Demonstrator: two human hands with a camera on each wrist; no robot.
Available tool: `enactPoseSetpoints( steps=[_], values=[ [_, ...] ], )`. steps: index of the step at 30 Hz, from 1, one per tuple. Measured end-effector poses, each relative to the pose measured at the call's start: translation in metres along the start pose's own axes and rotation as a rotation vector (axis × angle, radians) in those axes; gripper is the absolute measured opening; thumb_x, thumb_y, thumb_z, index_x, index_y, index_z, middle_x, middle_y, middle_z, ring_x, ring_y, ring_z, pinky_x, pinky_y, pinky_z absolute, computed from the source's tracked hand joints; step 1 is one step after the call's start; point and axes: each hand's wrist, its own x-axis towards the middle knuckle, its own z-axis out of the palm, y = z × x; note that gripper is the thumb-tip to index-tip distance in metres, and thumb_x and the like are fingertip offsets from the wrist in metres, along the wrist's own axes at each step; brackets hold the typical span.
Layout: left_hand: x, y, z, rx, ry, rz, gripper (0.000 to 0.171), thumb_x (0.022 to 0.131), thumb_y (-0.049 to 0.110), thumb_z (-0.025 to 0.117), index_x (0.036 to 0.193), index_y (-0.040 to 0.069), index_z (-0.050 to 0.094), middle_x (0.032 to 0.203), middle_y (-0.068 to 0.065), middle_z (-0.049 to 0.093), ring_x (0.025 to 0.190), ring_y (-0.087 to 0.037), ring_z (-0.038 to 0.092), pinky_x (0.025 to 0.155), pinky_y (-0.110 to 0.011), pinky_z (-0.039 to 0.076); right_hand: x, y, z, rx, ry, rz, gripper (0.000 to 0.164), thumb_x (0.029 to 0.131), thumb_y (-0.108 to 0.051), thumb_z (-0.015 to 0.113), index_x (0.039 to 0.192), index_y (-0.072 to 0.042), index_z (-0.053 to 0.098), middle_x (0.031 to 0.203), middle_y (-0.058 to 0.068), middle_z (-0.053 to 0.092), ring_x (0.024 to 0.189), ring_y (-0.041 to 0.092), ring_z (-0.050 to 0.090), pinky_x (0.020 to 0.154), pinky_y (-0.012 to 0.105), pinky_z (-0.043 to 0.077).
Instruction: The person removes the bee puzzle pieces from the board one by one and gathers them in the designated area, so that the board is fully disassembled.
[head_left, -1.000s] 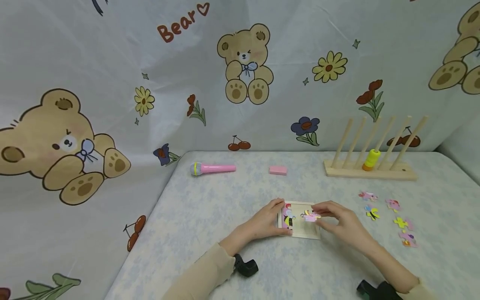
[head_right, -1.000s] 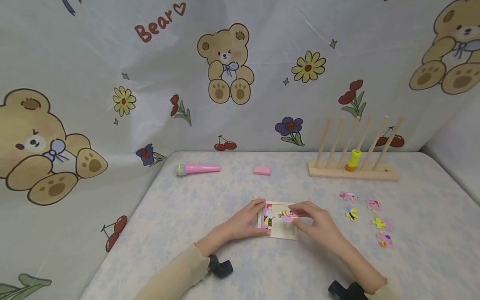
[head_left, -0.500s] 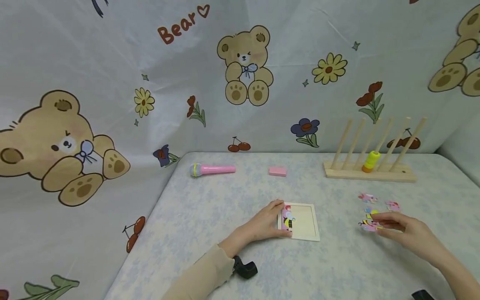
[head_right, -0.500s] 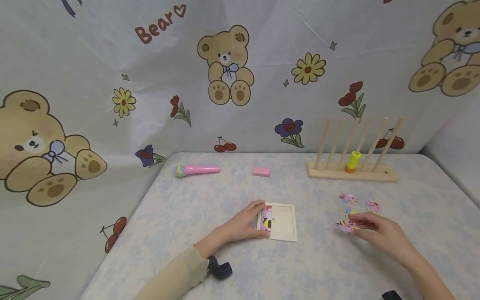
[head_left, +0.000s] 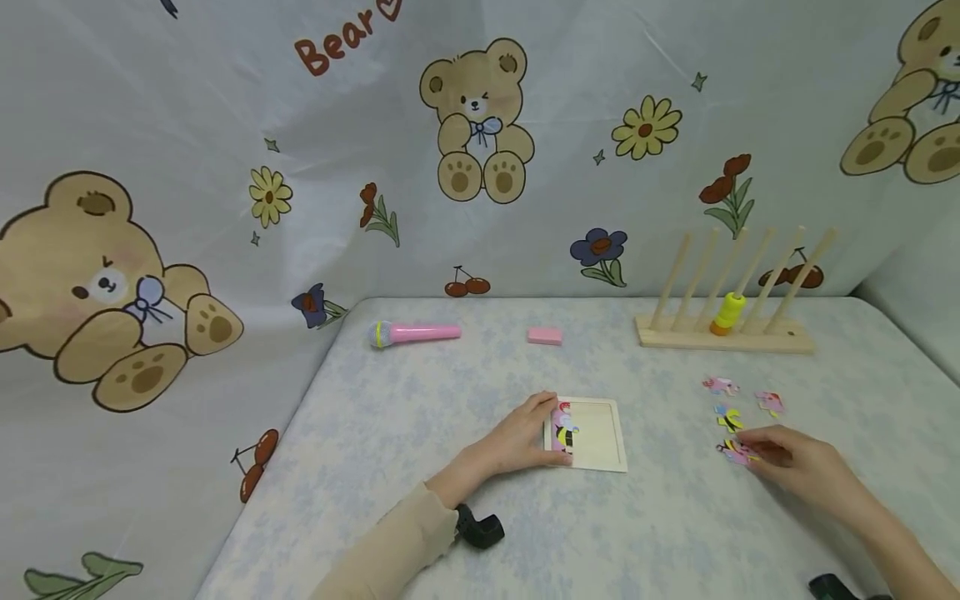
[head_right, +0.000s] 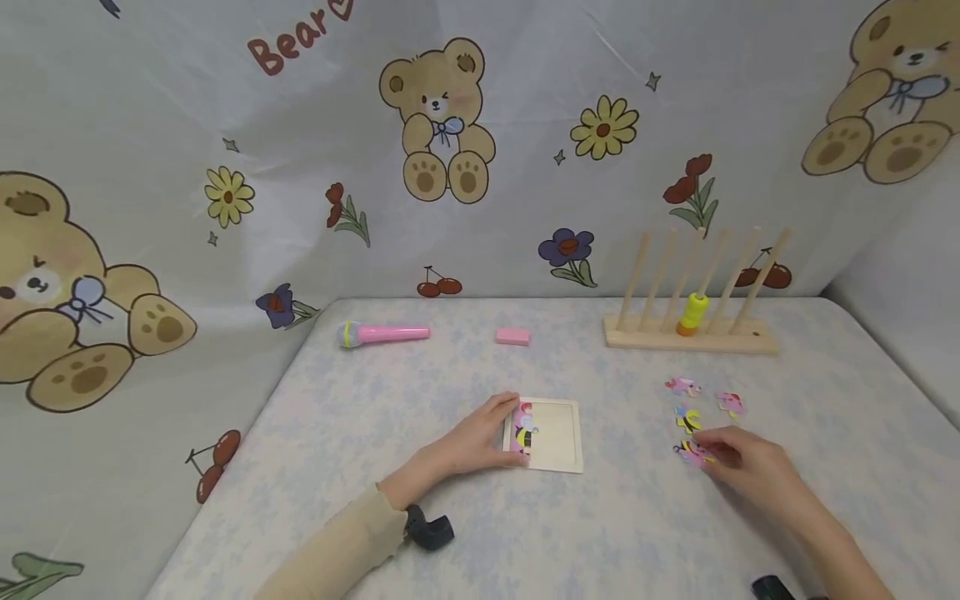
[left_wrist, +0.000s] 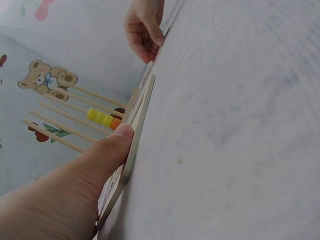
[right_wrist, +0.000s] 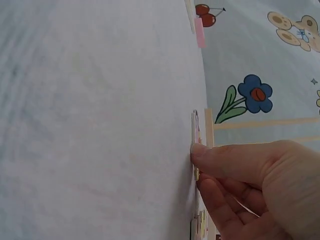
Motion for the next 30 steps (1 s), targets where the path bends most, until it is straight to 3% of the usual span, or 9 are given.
enactPoseSetpoints(
  steps=[3, 8, 12, 14, 16, 20, 25, 30],
  values=[
    [0.001, -0.001, -0.002, -0.006, 0.005, 0.001, 0.096, 0.080, 0.057, 0.066, 0.147, 0.000, 0.027, 0.151, -0.007, 0.024, 0.137, -0.016, 0.023, 0.108, -0.029, 0.024, 0.003, 0.000, 0.003, -0.024, 0.026, -0.032, 0.030, 0.078, -0.010, 0.077, 0.106, -0.004, 0.069, 0.102, 0.011, 0.066, 0.083, -0.007, 0.056, 0.063, 0.015, 0.048],
    [0.003, -0.002, -0.001, -0.013, -0.001, 0.008, 0.097, 0.081, 0.058, 0.065, 0.147, 0.000, 0.026, 0.152, -0.008, 0.023, 0.137, -0.017, 0.024, 0.108, -0.028, 0.024, 0.008, -0.005, -0.005, -0.028, 0.064, -0.004, 0.032, 0.081, -0.014, 0.075, 0.110, -0.001, 0.067, 0.105, 0.017, 0.065, 0.082, -0.014, 0.050, 0.058, 0.016, 0.047],
    [0.004, -0.001, 0.000, -0.014, 0.004, 0.001, 0.097, 0.080, 0.058, 0.066, 0.147, 0.000, 0.027, 0.151, -0.007, 0.024, 0.136, -0.016, 0.025, 0.108, -0.029, 0.025, 0.022, -0.028, -0.010, 0.059, 0.104, -0.028, 0.035, 0.086, -0.019, 0.072, 0.115, -0.002, 0.064, 0.112, 0.019, 0.062, 0.088, -0.018, 0.048, 0.062, 0.011, 0.044],
    [0.003, 0.000, 0.001, -0.009, 0.004, -0.005, 0.098, 0.080, 0.058, 0.066, 0.148, 0.000, 0.026, 0.152, -0.007, 0.023, 0.136, -0.016, 0.025, 0.108, -0.029, 0.025, 0.032, -0.047, -0.007, 0.124, 0.112, -0.078, 0.035, 0.086, -0.018, 0.071, 0.116, -0.003, 0.063, 0.113, 0.017, 0.062, 0.092, -0.012, 0.053, 0.067, 0.009, 0.044],
    [0.002, 0.000, 0.001, -0.005, 0.000, -0.013, 0.098, 0.080, 0.059, 0.066, 0.148, 0.001, 0.025, 0.152, -0.007, 0.022, 0.137, -0.016, 0.024, 0.108, -0.029, 0.025, 0.045, -0.067, 0.003, 0.184, 0.100, -0.135, 0.032, 0.087, -0.016, 0.070, 0.115, -0.003, 0.063, 0.113, 0.015, 0.063, 0.095, 0.002, 0.059, 0.074, 0.009, 0.044],
    [0.002, 0.000, -0.001, -0.013, -0.012, -0.021, 0.099, 0.080, 0.060, 0.065, 0.149, 0.002, 0.023, 0.153, -0.008, 0.021, 0.138, -0.017, 0.023, 0.108, -0.031, 0.025, 0.074, -0.102, 0.033, 0.287, 0.011, -0.187, 0.029, 0.087, -0.016, 0.070, 0.113, -0.004, 0.065, 0.108, 0.010, 0.065, 0.095, 0.025, 0.062, 0.077, 0.023, 0.051],
    [0.003, -0.002, -0.001, -0.019, -0.003, -0.022, 0.100, 0.080, 0.062, 0.062, 0.149, 0.002, 0.022, 0.154, -0.008, 0.020, 0.138, -0.018, 0.022, 0.108, -0.034, 0.026, 0.103, -0.121, 0.077, 0.349, -0.086, -0.215, 0.026, 0.087, -0.014, 0.070, 0.109, 0.000, 0.066, 0.102, 0.008, 0.067, 0.090, 0.022, 0.062, 0.078, 0.036, 0.052],
    [0.000, -0.005, -0.001, -0.027, 0.001, -0.019, 0.102, 0.079, 0.065, 0.062, 0.149, 0.002, 0.022, 0.154, -0.009, 0.020, 0.138, -0.019, 0.022, 0.108, -0.035, 0.026, 0.111, -0.123, 0.107, 0.365, -0.099, -0.215, 0.024, 0.085, -0.009, 0.071, 0.107, 0.000, 0.067, 0.099, 0.006, 0.068, 0.087, 0.019, 0.063, 0.077, 0.030, 0.052]
  ],
)
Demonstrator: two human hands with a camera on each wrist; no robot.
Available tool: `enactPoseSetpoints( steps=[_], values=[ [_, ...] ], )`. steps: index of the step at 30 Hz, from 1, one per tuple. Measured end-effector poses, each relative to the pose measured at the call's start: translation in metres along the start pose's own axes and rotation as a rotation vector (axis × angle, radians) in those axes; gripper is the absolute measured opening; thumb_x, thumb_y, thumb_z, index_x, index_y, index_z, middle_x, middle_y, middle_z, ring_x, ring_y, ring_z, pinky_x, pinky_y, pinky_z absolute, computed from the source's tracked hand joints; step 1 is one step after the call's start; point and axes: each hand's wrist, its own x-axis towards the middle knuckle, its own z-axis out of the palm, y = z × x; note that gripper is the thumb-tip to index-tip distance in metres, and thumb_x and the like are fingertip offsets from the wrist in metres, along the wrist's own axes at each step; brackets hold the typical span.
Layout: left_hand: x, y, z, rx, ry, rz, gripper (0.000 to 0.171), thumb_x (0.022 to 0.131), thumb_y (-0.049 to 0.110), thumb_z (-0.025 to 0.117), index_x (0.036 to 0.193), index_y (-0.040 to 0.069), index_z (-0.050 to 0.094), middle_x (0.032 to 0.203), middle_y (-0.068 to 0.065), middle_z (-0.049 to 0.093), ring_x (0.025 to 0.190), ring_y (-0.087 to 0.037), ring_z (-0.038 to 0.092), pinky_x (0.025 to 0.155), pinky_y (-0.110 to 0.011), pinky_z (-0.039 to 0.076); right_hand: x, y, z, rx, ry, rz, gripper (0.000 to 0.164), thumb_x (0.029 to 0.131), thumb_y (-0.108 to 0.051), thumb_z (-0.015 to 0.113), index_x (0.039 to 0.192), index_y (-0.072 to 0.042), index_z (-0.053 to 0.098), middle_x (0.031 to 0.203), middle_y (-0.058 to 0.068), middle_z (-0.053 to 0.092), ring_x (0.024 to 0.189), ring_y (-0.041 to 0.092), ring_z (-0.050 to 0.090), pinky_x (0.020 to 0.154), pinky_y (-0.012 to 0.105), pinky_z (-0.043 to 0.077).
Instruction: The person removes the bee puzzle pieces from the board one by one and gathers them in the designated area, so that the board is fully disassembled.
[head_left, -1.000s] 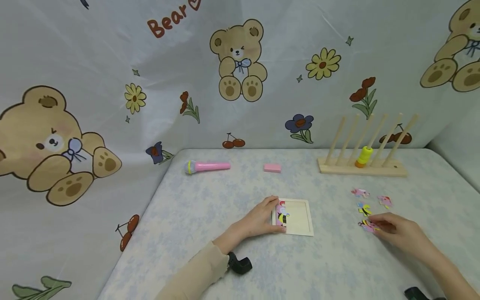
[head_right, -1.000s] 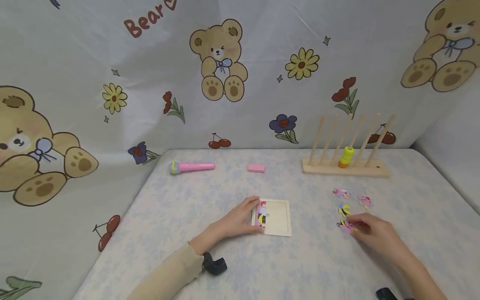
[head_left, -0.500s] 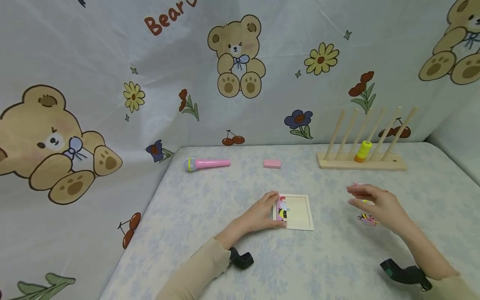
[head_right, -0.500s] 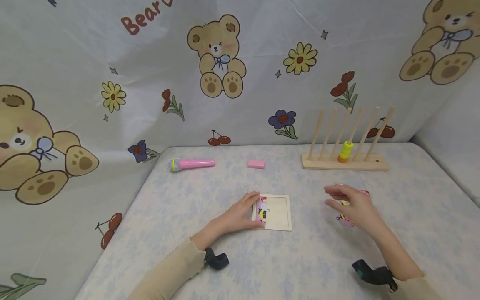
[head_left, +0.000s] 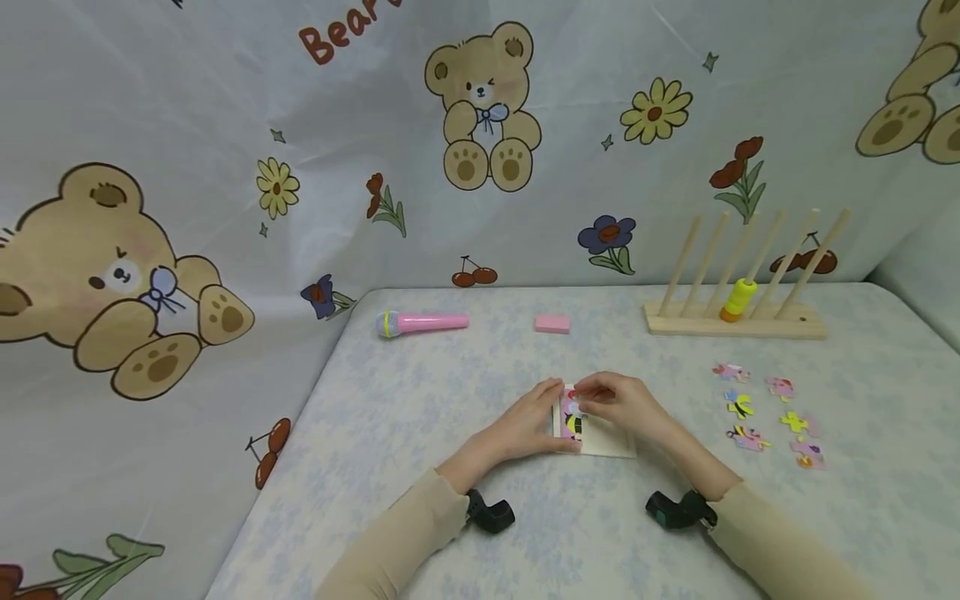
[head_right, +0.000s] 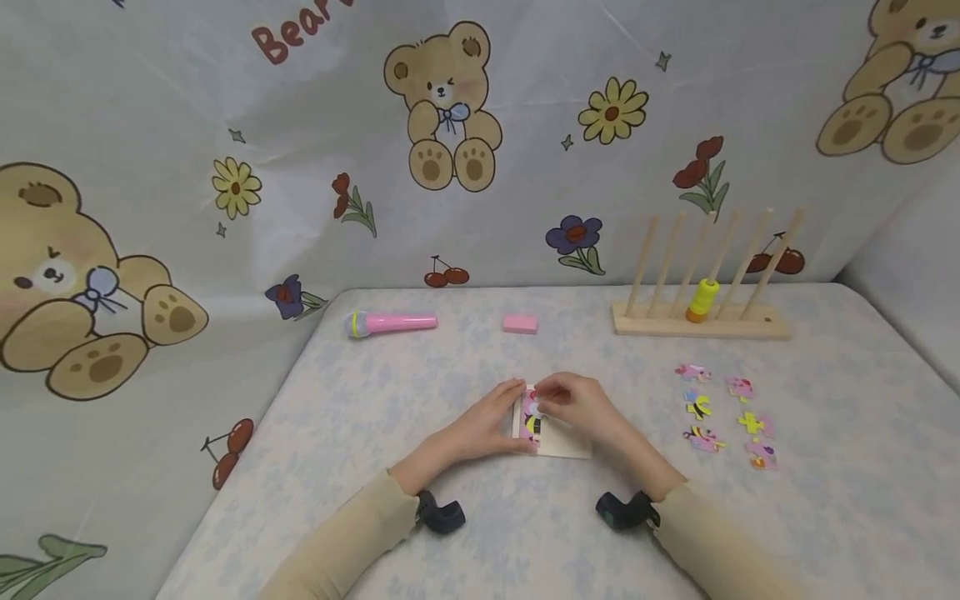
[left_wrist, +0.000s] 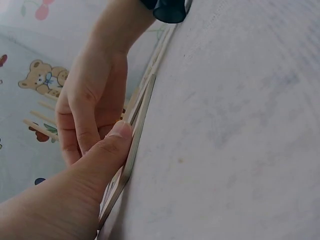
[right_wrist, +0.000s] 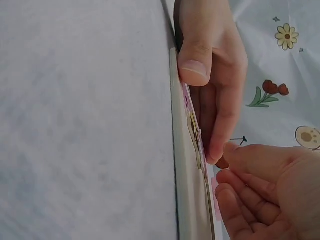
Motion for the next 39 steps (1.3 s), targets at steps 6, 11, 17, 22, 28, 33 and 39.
enactPoseSetpoints(
  steps=[6, 11, 17, 22, 28, 33, 39],
  values=[
    [0.000, 0.000, -0.001, -0.003, 0.003, 0.006, 0.092, 0.086, 0.059, 0.056, 0.148, 0.000, 0.023, 0.153, -0.012, 0.022, 0.138, -0.020, 0.023, 0.108, -0.034, 0.025, -0.001, 0.006, 0.010, -0.022, 0.037, -0.015, 0.017, 0.084, -0.007, 0.072, 0.100, -0.004, 0.070, 0.093, 0.002, 0.068, 0.082, 0.014, 0.062, 0.073, 0.027, 0.051],
    [-0.001, 0.002, -0.002, 0.015, 0.006, 0.023, 0.084, 0.091, 0.050, 0.056, 0.147, -0.003, 0.024, 0.152, -0.014, 0.024, 0.137, -0.022, 0.024, 0.108, -0.034, 0.025, -0.004, 0.005, 0.015, -0.058, 0.072, -0.049, 0.016, 0.082, -0.002, 0.072, 0.098, -0.005, 0.070, 0.092, 0.000, 0.068, 0.080, 0.012, 0.062, 0.072, 0.028, 0.051],
    [-0.003, 0.002, -0.002, 0.023, 0.011, 0.026, 0.083, 0.091, 0.048, 0.058, 0.147, -0.003, 0.025, 0.151, -0.014, 0.025, 0.137, -0.022, 0.025, 0.108, -0.034, 0.025, -0.005, 0.002, 0.019, -0.073, 0.081, -0.049, 0.018, 0.081, -0.001, 0.072, 0.098, -0.005, 0.069, 0.093, -0.001, 0.068, 0.082, 0.013, 0.061, 0.073, 0.027, 0.051],
    [-0.003, 0.002, 0.001, 0.010, 0.012, 0.025, 0.084, 0.090, 0.049, 0.058, 0.147, -0.002, 0.025, 0.151, -0.013, 0.025, 0.137, -0.021, 0.025, 0.108, -0.033, 0.026, -0.007, 0.004, 0.023, -0.063, 0.105, -0.060, 0.020, 0.080, 0.002, 0.072, 0.099, -0.003, 0.068, 0.092, 0.002, 0.066, 0.081, 0.014, 0.061, 0.072, 0.027, 0.051],
    [-0.002, 0.000, 0.001, -0.001, 0.031, 0.029, 0.084, 0.090, 0.048, 0.060, 0.147, -0.002, 0.025, 0.151, -0.014, 0.025, 0.136, -0.023, 0.027, 0.107, -0.034, 0.027, -0.006, 0.004, 0.025, -0.063, 0.135, -0.074, 0.021, 0.079, 0.003, 0.072, 0.099, -0.002, 0.067, 0.092, 0.002, 0.066, 0.081, 0.015, 0.061, 0.072, 0.028, 0.051],
    [-0.003, 0.000, 0.002, -0.009, 0.034, 0.034, 0.084, 0.090, 0.048, 0.060, 0.147, -0.003, 0.025, 0.150, -0.015, 0.026, 0.136, -0.024, 0.027, 0.107, -0.034, 0.027, -0.007, 0.005, 0.028, -0.062, 0.157, -0.080, 0.022, 0.078, 0.005, 0.073, 0.098, -0.003, 0.066, 0.091, 0.002, 0.065, 0.080, 0.014, 0.060, 0.071, 0.027, 0.051],
    [-0.001, 0.001, 0.001, 0.016, 0.044, 0.045, 0.084, 0.090, 0.047, 0.061, 0.146, -0.004, 0.026, 0.150, -0.016, 0.027, 0.136, -0.023, 0.027, 0.108, -0.033, 0.026, -0.004, 0.009, 0.029, -0.100, 0.200, -0.159, 0.020, 0.077, 0.007, 0.072, 0.094, -0.003, 0.067, 0.088, 0.002, 0.064, 0.077, 0.011, 0.060, 0.068, 0.025, 0.051]
  ],
)
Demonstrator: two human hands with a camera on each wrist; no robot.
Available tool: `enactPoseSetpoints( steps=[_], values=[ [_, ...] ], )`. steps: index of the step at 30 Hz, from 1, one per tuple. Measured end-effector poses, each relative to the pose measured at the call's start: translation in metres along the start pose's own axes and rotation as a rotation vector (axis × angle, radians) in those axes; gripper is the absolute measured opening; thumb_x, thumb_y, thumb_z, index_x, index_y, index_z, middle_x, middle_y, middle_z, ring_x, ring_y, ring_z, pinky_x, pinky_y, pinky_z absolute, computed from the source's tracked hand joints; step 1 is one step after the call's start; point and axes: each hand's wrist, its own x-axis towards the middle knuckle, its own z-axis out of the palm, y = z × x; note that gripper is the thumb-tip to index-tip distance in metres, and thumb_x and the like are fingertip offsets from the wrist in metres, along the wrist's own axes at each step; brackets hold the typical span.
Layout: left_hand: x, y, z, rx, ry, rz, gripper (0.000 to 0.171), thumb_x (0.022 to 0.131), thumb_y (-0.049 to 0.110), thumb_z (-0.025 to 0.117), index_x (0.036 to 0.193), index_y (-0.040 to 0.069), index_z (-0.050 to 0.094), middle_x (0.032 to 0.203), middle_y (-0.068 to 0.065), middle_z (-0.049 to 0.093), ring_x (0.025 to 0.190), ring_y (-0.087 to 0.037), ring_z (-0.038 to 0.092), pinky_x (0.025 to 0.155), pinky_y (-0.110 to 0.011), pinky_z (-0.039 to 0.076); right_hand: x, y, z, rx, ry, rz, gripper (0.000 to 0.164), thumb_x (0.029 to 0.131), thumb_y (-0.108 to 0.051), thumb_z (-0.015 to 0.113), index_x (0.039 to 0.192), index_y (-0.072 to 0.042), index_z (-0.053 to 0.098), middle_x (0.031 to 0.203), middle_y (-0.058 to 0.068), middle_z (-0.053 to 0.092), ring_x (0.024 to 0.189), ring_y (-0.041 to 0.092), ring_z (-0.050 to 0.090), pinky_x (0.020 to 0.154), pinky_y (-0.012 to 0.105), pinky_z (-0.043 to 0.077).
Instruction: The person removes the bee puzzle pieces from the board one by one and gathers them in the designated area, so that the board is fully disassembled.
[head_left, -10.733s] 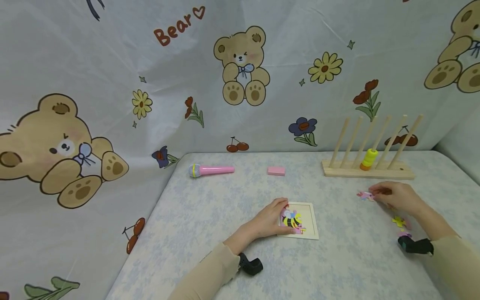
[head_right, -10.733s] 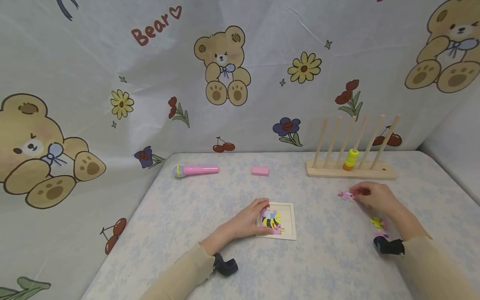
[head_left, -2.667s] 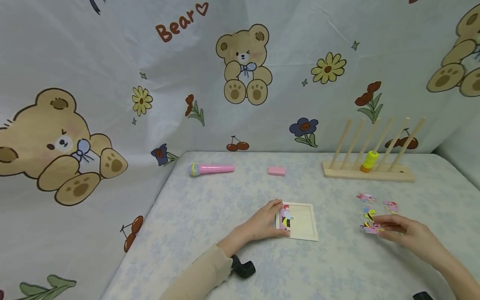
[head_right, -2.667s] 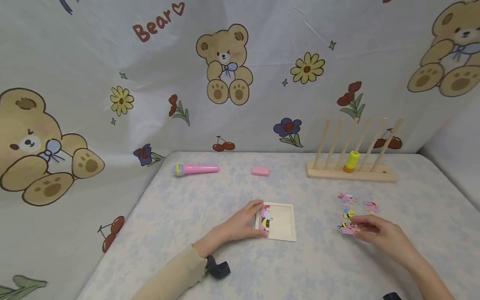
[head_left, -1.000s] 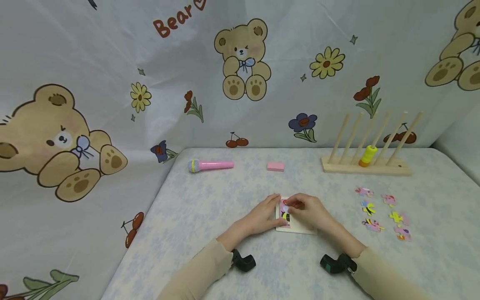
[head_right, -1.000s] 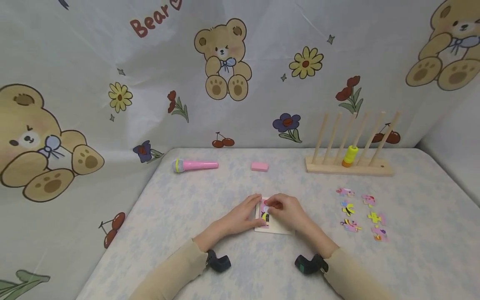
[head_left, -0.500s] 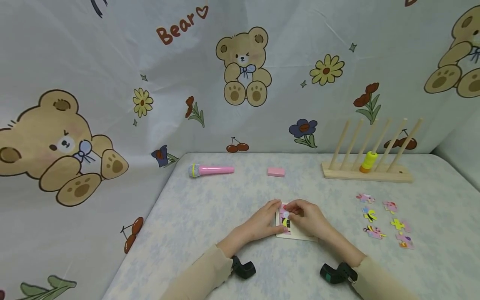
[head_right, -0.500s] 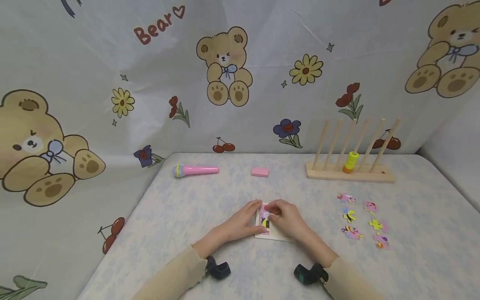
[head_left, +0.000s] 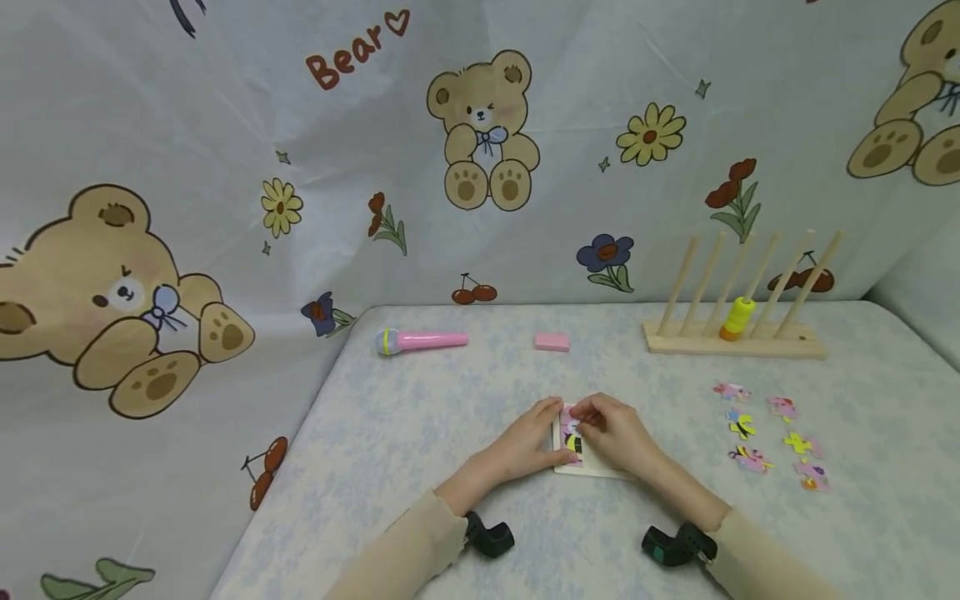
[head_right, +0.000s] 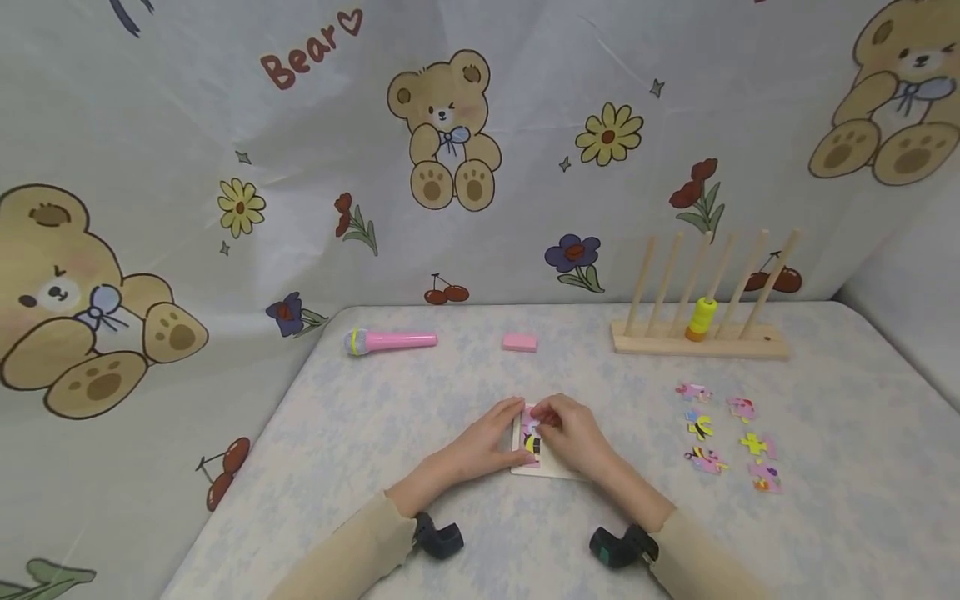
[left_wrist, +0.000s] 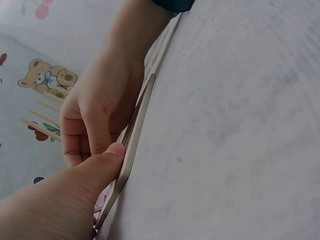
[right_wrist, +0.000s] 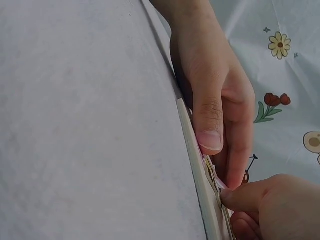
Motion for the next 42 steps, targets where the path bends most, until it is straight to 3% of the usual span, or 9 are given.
enactPoseSetpoints(
  steps=[7, 14, 17, 21, 25, 28, 35, 42],
  values=[
    [0.004, 0.004, -0.005, -0.005, 0.015, -0.002, 0.084, 0.089, 0.046, 0.062, 0.145, -0.005, 0.027, 0.149, -0.018, 0.028, 0.136, -0.024, 0.027, 0.107, -0.035, 0.028, 0.005, 0.003, -0.004, -0.005, 0.037, -0.031, 0.019, 0.076, 0.008, 0.073, 0.090, -0.003, 0.067, 0.085, 0.002, 0.065, 0.075, 0.013, 0.061, 0.066, 0.027, 0.052],
    [0.000, 0.002, -0.001, -0.018, 0.009, -0.033, 0.085, 0.087, 0.047, 0.064, 0.146, -0.003, 0.028, 0.149, -0.016, 0.029, 0.135, -0.024, 0.029, 0.107, -0.034, 0.028, 0.005, -0.001, -0.010, 0.023, 0.025, 0.053, 0.017, 0.080, 0.004, 0.072, 0.094, -0.005, 0.068, 0.087, 0.001, 0.065, 0.077, 0.012, 0.061, 0.066, 0.025, 0.051],
    [0.000, 0.001, 0.001, -0.014, 0.000, -0.027, 0.086, 0.087, 0.049, 0.063, 0.146, -0.004, 0.027, 0.149, -0.016, 0.028, 0.136, -0.024, 0.028, 0.108, -0.033, 0.026, 0.009, -0.002, -0.033, 0.022, 0.051, 0.068, 0.016, 0.082, 0.000, 0.071, 0.097, -0.005, 0.068, 0.090, 0.002, 0.067, 0.079, 0.013, 0.061, 0.066, 0.025, 0.051],
    [0.001, 0.000, 0.000, 0.009, -0.003, -0.021, 0.086, 0.088, 0.048, 0.063, 0.146, -0.004, 0.027, 0.150, -0.016, 0.027, 0.136, -0.024, 0.027, 0.108, -0.031, 0.025, 0.015, 0.011, -0.083, 0.041, 0.067, 0.135, 0.019, 0.088, -0.010, 0.068, 0.105, -0.004, 0.067, 0.097, 0.008, 0.068, 0.082, 0.013, 0.061, 0.066, 0.023, 0.050],
    [0.002, -0.001, -0.001, 0.017, -0.006, -0.028, 0.085, 0.088, 0.047, 0.063, 0.146, -0.003, 0.027, 0.150, -0.015, 0.027, 0.136, -0.022, 0.027, 0.108, -0.031, 0.026, 0.010, 0.036, -0.126, 0.106, -0.004, 0.297, 0.029, 0.092, -0.021, 0.063, 0.114, -0.002, 0.065, 0.106, 0.010, 0.066, 0.087, 0.012, 0.062, 0.070, 0.022, 0.051],
    [0.002, 0.000, -0.002, 0.016, -0.013, -0.026, 0.085, 0.088, 0.048, 0.062, 0.147, -0.003, 0.026, 0.150, -0.015, 0.027, 0.136, -0.022, 0.027, 0.108, -0.031, 0.026, 0.002, 0.055, -0.144, 0.130, -0.068, 0.380, 0.034, 0.094, -0.023, 0.061, 0.117, 0.001, 0.062, 0.108, 0.010, 0.065, 0.088, 0.014, 0.063, 0.072, 0.026, 0.052],
    [0.002, 0.001, -0.005, 0.024, -0.012, -0.022, 0.085, 0.088, 0.048, 0.062, 0.146, -0.004, 0.027, 0.150, -0.016, 0.027, 0.136, -0.023, 0.028, 0.108, -0.031, 0.026, -0.005, 0.080, -0.154, 0.077, -0.184, 0.452, 0.035, 0.094, -0.021, 0.061, 0.119, 0.003, 0.060, 0.109, 0.017, 0.064, 0.088, 0.010, 0.060, 0.072, 0.025, 0.050],
    [0.002, 0.004, -0.004, 0.011, -0.026, -0.039, 0.085, 0.088, 0.046, 0.063, 0.147, -0.002, 0.025, 0.151, -0.014, 0.026, 0.137, -0.021, 0.026, 0.108, -0.031, 0.026, -0.001, 0.092, -0.162, -0.005, -0.248, 0.471, 0.035, 0.091, -0.021, 0.065, 0.118, 0.001, 0.061, 0.105, 0.014, 0.064, 0.087, 0.014, 0.058, 0.071, 0.028, 0.048]
  ],
)
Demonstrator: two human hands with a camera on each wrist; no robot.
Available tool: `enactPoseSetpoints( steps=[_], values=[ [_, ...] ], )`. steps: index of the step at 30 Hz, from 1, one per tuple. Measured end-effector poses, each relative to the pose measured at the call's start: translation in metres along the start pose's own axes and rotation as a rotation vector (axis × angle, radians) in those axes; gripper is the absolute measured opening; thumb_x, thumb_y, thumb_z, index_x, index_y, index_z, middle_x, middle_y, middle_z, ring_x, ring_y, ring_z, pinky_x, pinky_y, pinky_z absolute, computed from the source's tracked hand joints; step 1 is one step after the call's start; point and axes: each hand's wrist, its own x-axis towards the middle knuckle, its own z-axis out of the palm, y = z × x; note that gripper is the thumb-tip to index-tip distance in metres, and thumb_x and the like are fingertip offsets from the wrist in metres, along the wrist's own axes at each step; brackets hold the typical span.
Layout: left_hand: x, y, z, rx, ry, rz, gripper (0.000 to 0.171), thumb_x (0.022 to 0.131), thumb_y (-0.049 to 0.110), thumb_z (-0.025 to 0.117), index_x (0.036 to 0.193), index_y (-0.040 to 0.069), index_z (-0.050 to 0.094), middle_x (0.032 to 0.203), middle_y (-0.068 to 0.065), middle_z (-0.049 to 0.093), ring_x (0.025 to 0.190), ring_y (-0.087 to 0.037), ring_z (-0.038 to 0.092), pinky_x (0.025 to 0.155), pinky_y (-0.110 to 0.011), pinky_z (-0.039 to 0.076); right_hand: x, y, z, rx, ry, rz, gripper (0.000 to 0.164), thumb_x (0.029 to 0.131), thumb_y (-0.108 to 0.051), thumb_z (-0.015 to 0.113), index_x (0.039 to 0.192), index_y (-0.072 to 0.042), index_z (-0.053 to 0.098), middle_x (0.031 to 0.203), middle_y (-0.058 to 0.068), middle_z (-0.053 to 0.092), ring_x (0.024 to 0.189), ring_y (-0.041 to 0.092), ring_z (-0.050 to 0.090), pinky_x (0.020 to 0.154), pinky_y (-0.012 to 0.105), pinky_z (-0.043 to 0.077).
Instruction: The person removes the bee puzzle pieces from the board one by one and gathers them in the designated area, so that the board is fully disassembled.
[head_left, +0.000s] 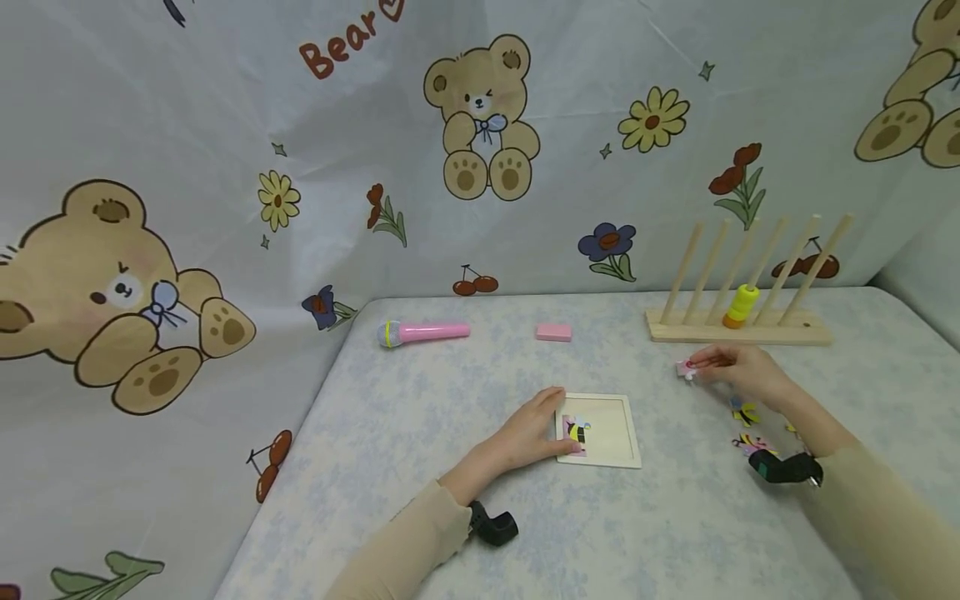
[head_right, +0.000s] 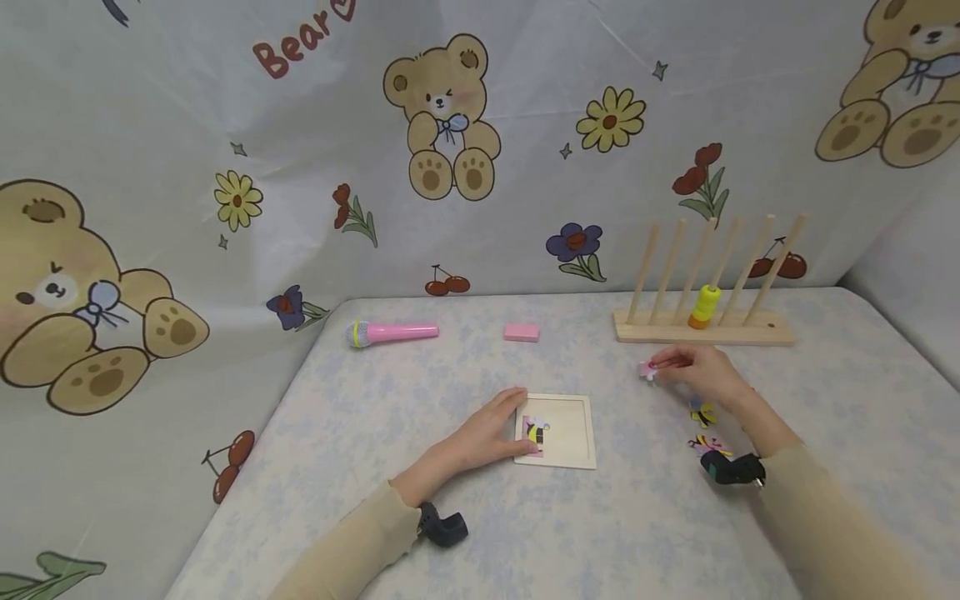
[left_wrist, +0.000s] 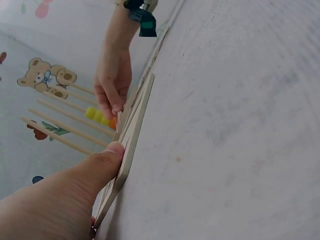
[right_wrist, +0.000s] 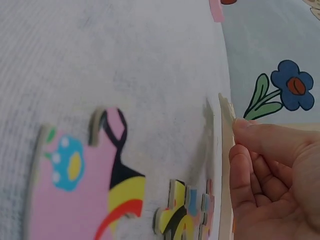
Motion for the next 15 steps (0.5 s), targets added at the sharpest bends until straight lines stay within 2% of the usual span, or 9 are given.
enactPoseSetpoints(
  steps=[7, 10, 12, 15],
  values=[
    [0.001, -0.002, 0.002, -0.005, 0.001, -0.008, 0.085, 0.088, 0.046, 0.063, 0.147, -0.001, 0.025, 0.151, -0.013, 0.026, 0.137, -0.021, 0.026, 0.108, -0.032, 0.026, 0.006, 0.009, 0.000, -0.115, -0.001, -0.008, 0.031, 0.089, -0.020, 0.068, 0.111, 0.001, 0.065, 0.097, 0.007, 0.066, 0.086, 0.020, 0.059, 0.068, 0.025, 0.048],
    [0.001, -0.002, 0.003, -0.001, 0.001, -0.003, 0.085, 0.088, 0.047, 0.062, 0.148, 0.000, 0.024, 0.151, -0.013, 0.026, 0.137, -0.020, 0.025, 0.108, -0.032, 0.026, 0.004, 0.008, -0.004, -0.129, 0.004, -0.002, 0.034, 0.090, -0.021, 0.066, 0.113, 0.004, 0.062, 0.099, 0.011, 0.065, 0.086, 0.021, 0.058, 0.067, 0.025, 0.049],
    [0.001, -0.001, 0.003, 0.004, 0.007, 0.006, 0.084, 0.089, 0.047, 0.062, 0.148, 0.000, 0.025, 0.150, -0.013, 0.027, 0.137, -0.021, 0.026, 0.108, -0.032, 0.026, -0.001, -0.001, -0.004, -0.111, 0.020, -0.006, 0.036, 0.091, -0.021, 0.065, 0.116, 0.006, 0.060, 0.101, 0.015, 0.064, 0.087, 0.022, 0.058, 0.067, 0.026, 0.050],
    [-0.001, -0.001, 0.002, 0.021, 0.019, 0.022, 0.085, 0.088, 0.047, 0.062, 0.147, -0.001, 0.025, 0.149, -0.015, 0.029, 0.136, -0.022, 0.027, 0.108, -0.032, 0.026, -0.008, -0.024, 0.004, -0.081, 0.047, -0.066, 0.037, 0.093, -0.019, 0.063, 0.118, 0.007, 0.059, 0.106, 0.019, 0.064, 0.089, 0.022, 0.060, 0.069, 0.024, 0.050]
  ],
)
